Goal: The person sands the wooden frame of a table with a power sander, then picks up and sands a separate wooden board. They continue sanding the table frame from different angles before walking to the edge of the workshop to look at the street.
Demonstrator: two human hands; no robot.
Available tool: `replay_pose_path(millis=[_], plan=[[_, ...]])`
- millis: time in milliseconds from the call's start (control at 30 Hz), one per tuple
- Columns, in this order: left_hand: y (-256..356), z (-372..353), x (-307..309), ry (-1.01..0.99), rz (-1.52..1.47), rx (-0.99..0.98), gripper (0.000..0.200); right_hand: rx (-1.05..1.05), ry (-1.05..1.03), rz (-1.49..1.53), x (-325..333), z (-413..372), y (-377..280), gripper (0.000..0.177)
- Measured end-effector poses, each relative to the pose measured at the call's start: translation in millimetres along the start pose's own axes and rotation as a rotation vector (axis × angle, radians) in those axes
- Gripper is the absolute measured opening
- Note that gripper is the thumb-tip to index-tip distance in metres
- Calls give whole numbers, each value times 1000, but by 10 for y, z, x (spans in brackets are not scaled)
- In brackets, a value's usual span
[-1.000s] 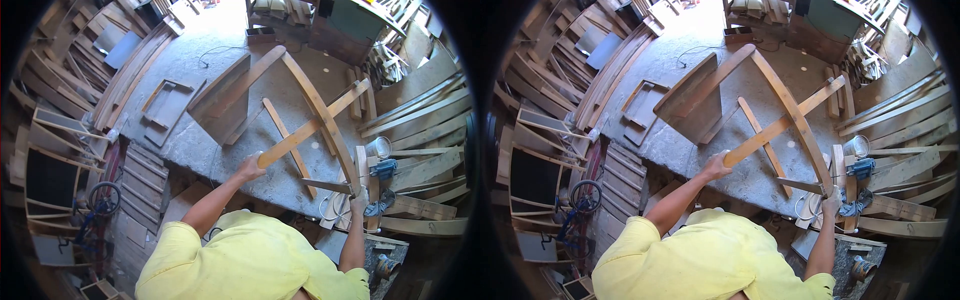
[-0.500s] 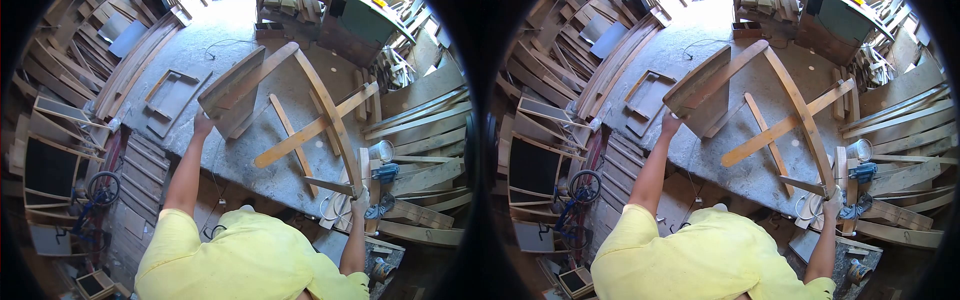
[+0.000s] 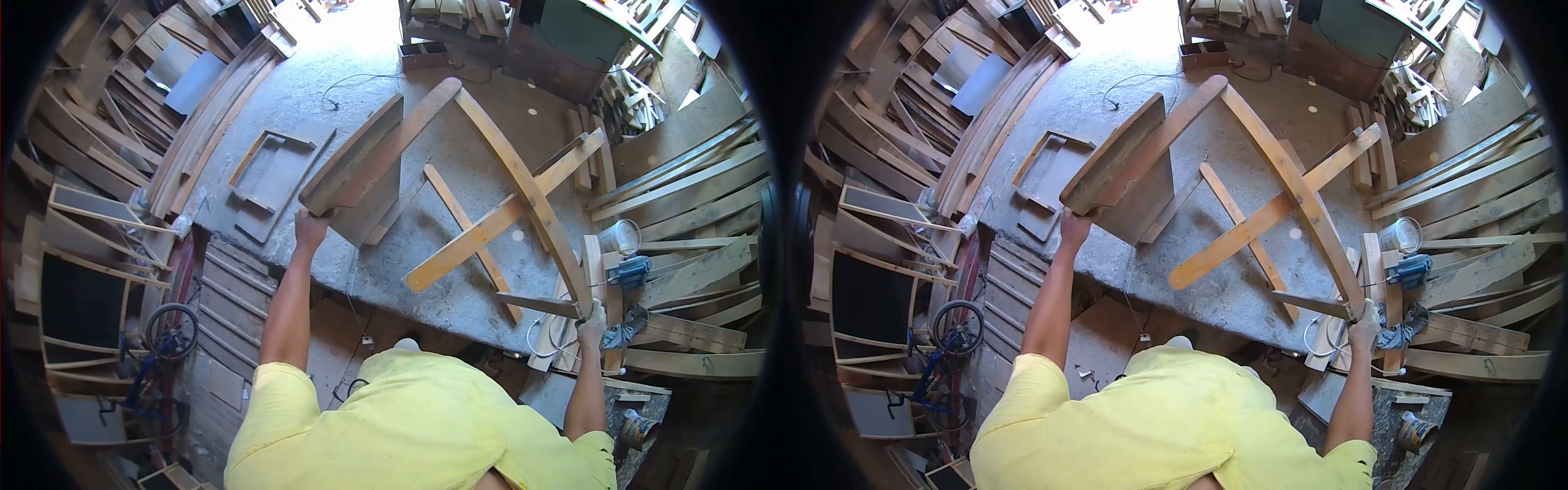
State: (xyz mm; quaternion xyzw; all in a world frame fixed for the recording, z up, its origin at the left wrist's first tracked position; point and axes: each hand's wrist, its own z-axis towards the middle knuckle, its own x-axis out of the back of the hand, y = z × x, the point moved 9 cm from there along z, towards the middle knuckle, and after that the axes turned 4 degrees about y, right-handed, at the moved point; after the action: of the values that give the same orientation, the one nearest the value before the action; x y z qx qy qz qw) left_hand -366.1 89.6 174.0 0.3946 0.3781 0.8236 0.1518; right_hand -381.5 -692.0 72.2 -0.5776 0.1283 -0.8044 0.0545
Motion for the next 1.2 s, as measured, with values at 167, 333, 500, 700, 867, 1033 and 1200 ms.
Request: replay_pose_path(millis=[167, 333, 500, 700, 867, 1033, 1200], plan=[[-96, 9, -107, -49, 17, 46, 42, -35, -35, -125, 69, -20, -85, 78], [-1638, -821, -525, -375, 367, 538, 75, -101, 173, -155, 481, -428, -248, 86], [-492, -1817, -1306, -711, -412, 869, 53, -421, 340, 30, 669, -1594, -339, 69], [760, -1926, -1864, -895, -350, 444, 51, -608, 148, 157, 346, -3176, -475, 66], [365, -1893, -2132, -993, -362, 483, 43, -895, 303, 15, 994, -4039, -443, 61], [669, -1992, -1929, -992, -289, 570, 46, -1186, 550, -34, 1679, -4817, 490, 58], [481, -1704, -2159, -874, -278, 303, 44, -1186, 706, -424, 2565, -5344, 1519, 43]])
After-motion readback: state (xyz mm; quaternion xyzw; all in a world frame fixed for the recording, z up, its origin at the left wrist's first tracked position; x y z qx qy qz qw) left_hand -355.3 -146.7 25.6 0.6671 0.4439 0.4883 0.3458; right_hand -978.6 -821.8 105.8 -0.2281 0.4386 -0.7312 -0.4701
